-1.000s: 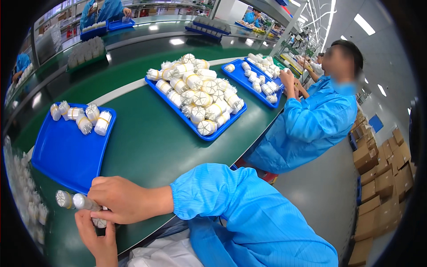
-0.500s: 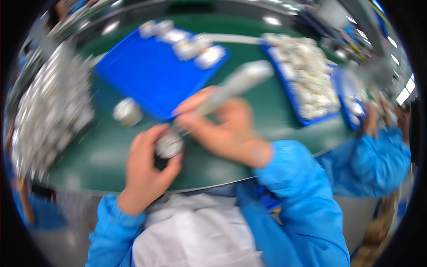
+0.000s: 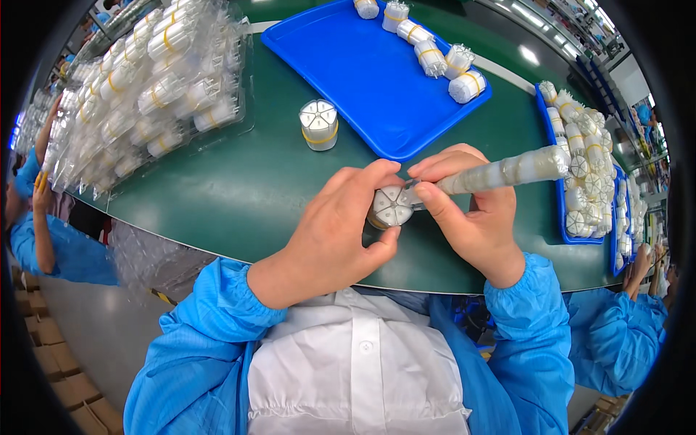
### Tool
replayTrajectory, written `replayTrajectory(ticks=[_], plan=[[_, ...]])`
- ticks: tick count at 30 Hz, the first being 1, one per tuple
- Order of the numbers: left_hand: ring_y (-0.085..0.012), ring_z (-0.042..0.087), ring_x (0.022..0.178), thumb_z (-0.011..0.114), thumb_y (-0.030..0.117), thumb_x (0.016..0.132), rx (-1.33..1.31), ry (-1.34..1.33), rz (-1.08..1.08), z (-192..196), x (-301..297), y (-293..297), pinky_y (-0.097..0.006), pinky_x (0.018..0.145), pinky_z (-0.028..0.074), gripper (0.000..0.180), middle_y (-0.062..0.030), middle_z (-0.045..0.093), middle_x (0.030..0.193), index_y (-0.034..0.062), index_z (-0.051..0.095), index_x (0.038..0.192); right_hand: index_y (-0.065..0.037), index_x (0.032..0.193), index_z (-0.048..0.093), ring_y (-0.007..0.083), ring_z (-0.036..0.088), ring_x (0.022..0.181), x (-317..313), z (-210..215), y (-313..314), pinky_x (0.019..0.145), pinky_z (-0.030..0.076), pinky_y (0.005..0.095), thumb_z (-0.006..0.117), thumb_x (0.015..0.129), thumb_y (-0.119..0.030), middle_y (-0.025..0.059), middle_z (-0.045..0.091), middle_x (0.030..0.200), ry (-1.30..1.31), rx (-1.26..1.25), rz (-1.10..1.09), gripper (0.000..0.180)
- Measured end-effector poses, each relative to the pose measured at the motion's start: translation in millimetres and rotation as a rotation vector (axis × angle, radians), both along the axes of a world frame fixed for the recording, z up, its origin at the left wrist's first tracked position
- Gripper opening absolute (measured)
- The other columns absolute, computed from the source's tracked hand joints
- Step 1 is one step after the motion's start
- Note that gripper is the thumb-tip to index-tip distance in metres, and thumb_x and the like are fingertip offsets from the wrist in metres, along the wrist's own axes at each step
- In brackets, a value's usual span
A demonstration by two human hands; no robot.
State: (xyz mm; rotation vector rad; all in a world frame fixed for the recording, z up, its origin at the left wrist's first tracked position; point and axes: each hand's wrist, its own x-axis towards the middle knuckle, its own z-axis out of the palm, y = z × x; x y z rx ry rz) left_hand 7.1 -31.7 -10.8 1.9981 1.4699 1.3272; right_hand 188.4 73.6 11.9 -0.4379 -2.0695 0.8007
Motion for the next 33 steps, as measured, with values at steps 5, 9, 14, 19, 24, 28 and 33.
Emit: replayTrajectory(ticks=[5, 9, 14, 19, 24, 28, 33], plan=[[-0.0309, 0.063, 0.100, 0.088, 0.011, 0.071, 0.061, 0.181, 0.080, 0.8, -1.9, 2.5, -0.039, 0.087, 0.053, 0.075, -0.0143, 0.065, 0.117, 0.0015, 0.050, 0.136, -0.004, 0.094, 0.070, 0.0206, 0.069, 0.086, -1.9, -1.7, -4.3, 0.073, 0.054, 0.0338, 0.079, 0.085, -0.003, 0.0093, 0.072, 0.094, 0.007, -0.086, 0.003, 0.012], [-0.0295, 0.064, 0.102, 0.085, 0.008, 0.074, 0.011, 0.127, 0.064, 1.8, -1.2, 0.4, -0.039, 0.089, 0.053, 0.072, -0.0154, 0.065, 0.119, 0.0009, 0.050, 0.136, -0.003, 0.094, 0.071, 0.0197, 0.070, 0.089, 0.7, 1.4, -1.2, 0.076, 0.055, 0.0335, 0.076, 0.088, -0.004, 0.0091, 0.073, 0.096, 0.095, -0.214, -0.001, 0.008], [-0.0288, 0.065, 0.109, 0.081, 0.003, 0.076, 0.028, 0.018, -0.011, -1.1, -1.2, -1.3, -0.037, 0.089, 0.054, 0.070, -0.0167, 0.065, 0.123, -0.0004, 0.048, 0.138, -0.002, 0.095, 0.071, 0.0194, 0.070, 0.091, 2.7, 2.6, -2.1, 0.079, 0.055, 0.0332, 0.076, 0.089, -0.006, 0.0093, 0.073, 0.097, 0.060, -0.222, 0.003, 0.009], [-0.0282, 0.065, 0.107, 0.081, 0.004, 0.076, 0.026, 0.035, -0.015, 0.4, -1.0, 0.2, -0.037, 0.087, 0.054, 0.071, -0.0173, 0.064, 0.124, 0.0000, 0.048, 0.139, -0.003, 0.095, 0.071, 0.0199, 0.070, 0.089, 0.8, 0.1, -5.3, 0.077, 0.055, 0.0326, 0.077, 0.088, -0.007, 0.0096, 0.073, 0.097, -0.003, -0.158, -0.005, 0.011], [-0.0277, 0.064, 0.101, 0.081, 0.004, 0.076, -0.027, 0.130, 0.072, 3.7, 0.9, -0.6, -0.038, 0.087, 0.053, 0.071, -0.0168, 0.065, 0.122, 0.0005, 0.048, 0.139, -0.002, 0.095, 0.070, 0.0177, 0.069, 0.091, 1.0, 1.9, -5.1, 0.079, 0.055, 0.0321, 0.075, 0.090, -0.007, 0.0091, 0.073, 0.099, 0.011, -0.218, 0.011, 0.009], [-0.0286, 0.064, 0.106, 0.081, 0.004, 0.076, 0.043, 0.034, -0.009, -0.3, -1.3, -1.6, -0.039, 0.090, 0.052, 0.070, -0.0166, 0.066, 0.121, 0.0004, 0.049, 0.139, 0.000, 0.096, 0.069, 0.0156, 0.069, 0.093, 4.8, 6.0, -4.2, 0.082, 0.055, 0.0317, 0.072, 0.093, -0.006, 0.0085, 0.074, 0.100, 0.106, -0.410, 0.018, 0.007], [-0.0302, 0.065, 0.112, 0.083, 0.006, 0.076, 0.025, 0.023, -0.052, 0.5, -0.4, -0.9, -0.039, 0.093, 0.052, 0.072, -0.0168, 0.066, 0.122, -0.0004, 0.049, 0.139, -0.001, 0.096, 0.070, 0.0171, 0.069, 0.093, 4.6, -0.8, -3.0, 0.083, 0.055, 0.0323, 0.072, 0.091, -0.006, 0.0080, 0.073, 0.097, 0.059, -0.300, 0.024, 0.007]])
